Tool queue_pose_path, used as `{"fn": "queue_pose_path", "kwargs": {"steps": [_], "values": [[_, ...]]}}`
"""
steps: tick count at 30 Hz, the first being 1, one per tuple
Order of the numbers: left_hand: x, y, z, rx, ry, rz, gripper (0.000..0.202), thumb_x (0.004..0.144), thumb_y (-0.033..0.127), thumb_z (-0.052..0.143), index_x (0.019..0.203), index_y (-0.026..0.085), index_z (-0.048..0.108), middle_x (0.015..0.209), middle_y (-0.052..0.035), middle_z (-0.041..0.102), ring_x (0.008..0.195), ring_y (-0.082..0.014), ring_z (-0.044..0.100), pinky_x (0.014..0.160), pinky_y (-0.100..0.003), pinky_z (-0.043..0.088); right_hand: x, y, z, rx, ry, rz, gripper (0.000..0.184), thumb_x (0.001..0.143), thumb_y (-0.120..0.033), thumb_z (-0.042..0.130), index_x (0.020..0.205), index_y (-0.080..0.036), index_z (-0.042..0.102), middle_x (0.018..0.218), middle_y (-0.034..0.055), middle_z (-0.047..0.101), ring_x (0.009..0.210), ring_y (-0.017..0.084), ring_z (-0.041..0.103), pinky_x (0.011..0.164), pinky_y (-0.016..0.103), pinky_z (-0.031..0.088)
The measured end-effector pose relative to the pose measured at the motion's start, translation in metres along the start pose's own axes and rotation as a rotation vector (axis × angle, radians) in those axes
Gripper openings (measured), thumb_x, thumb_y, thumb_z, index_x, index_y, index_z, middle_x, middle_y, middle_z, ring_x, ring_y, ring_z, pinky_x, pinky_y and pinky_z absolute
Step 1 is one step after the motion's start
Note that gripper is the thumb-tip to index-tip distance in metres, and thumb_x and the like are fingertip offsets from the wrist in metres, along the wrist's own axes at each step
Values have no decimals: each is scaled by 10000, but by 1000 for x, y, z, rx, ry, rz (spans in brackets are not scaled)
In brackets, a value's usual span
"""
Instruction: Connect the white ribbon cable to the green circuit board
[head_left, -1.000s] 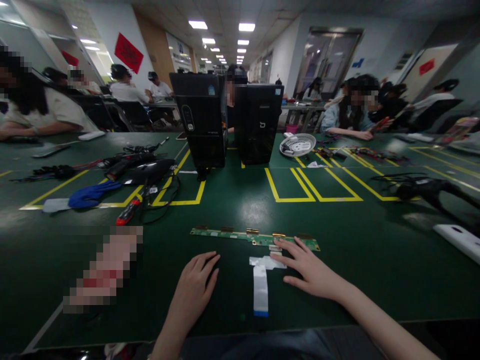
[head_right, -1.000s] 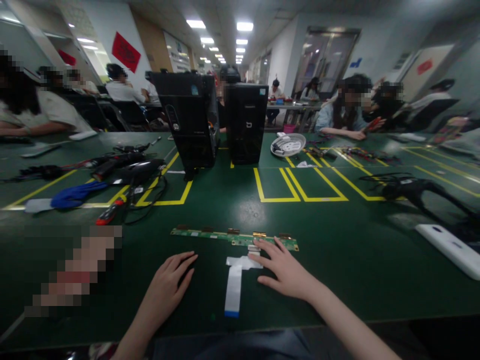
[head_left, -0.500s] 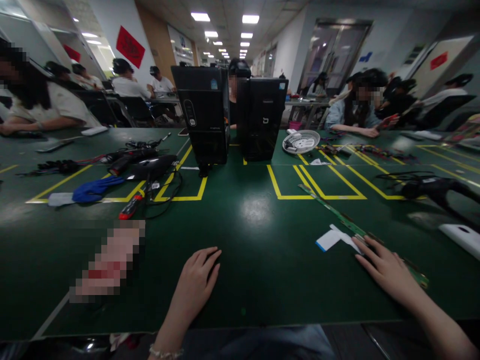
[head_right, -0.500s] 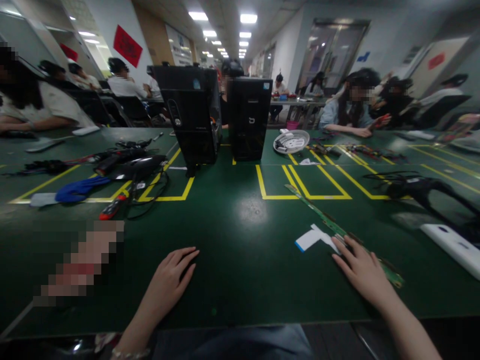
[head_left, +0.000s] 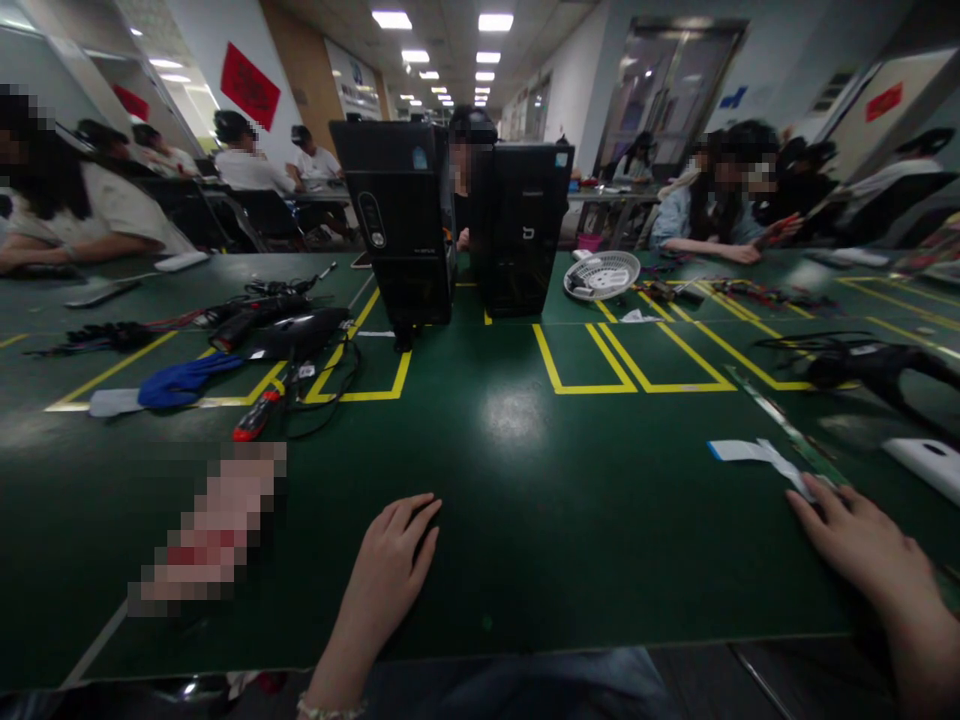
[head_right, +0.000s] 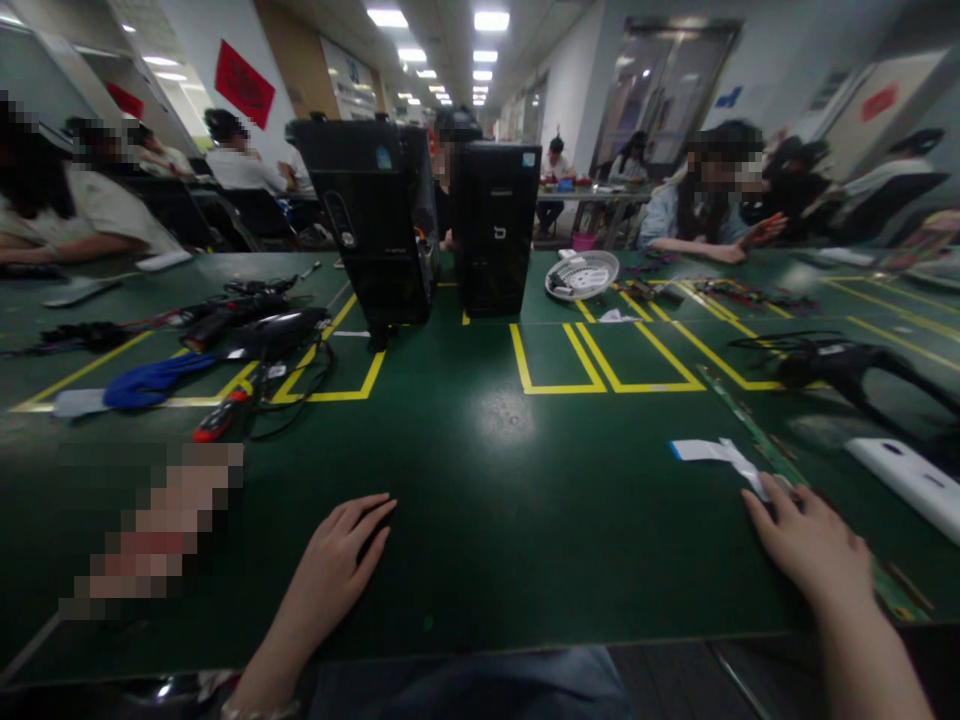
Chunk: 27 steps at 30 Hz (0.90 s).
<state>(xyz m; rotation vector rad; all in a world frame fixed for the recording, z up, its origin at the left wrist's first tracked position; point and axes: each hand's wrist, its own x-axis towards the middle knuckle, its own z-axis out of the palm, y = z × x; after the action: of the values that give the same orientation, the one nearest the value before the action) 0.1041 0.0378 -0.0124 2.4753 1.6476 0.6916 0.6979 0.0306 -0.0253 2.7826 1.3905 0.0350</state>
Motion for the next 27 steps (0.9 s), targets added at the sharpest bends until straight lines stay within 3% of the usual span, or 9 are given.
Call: {"fn": "queue_pose_path", "kwargs": {"steps": [3, 9, 27], "values": [[0, 0, 0, 2, 3, -2, 328, 962, 241, 451, 1255, 194, 587, 1242, -91, 595, 1145, -267, 549, 971, -476, 475, 4, -1, -5, 33, -49, 81, 821, 863, -674, 24, 1470, -228, 351, 1495, 189, 315, 1358, 395, 324, 1043, 607, 292], [-2, -4, 2, 4, 0, 0, 332, 962, 247, 450, 1265, 204, 579, 1252, -89, 589, 1146, -265, 547, 972, -479, 473, 8, -1, 0, 112, 5, 108, 808, 871, -656, 37, 1464, -208, 355, 1522, 203, 269, 1390, 396, 261, 1066, 641, 205], [-1, -5, 2, 4, -2, 5, 329, 961, 249, 453, 1263, 209, 578, 1256, -87, 589, 1147, -267, 547, 974, -478, 470, 1, -6, -10, 158, 7, 89, 779, 895, -618, 119, 1425, -129, 413, 1500, 254, 290, 1378, 423, 269, 1042, 643, 209]]}}
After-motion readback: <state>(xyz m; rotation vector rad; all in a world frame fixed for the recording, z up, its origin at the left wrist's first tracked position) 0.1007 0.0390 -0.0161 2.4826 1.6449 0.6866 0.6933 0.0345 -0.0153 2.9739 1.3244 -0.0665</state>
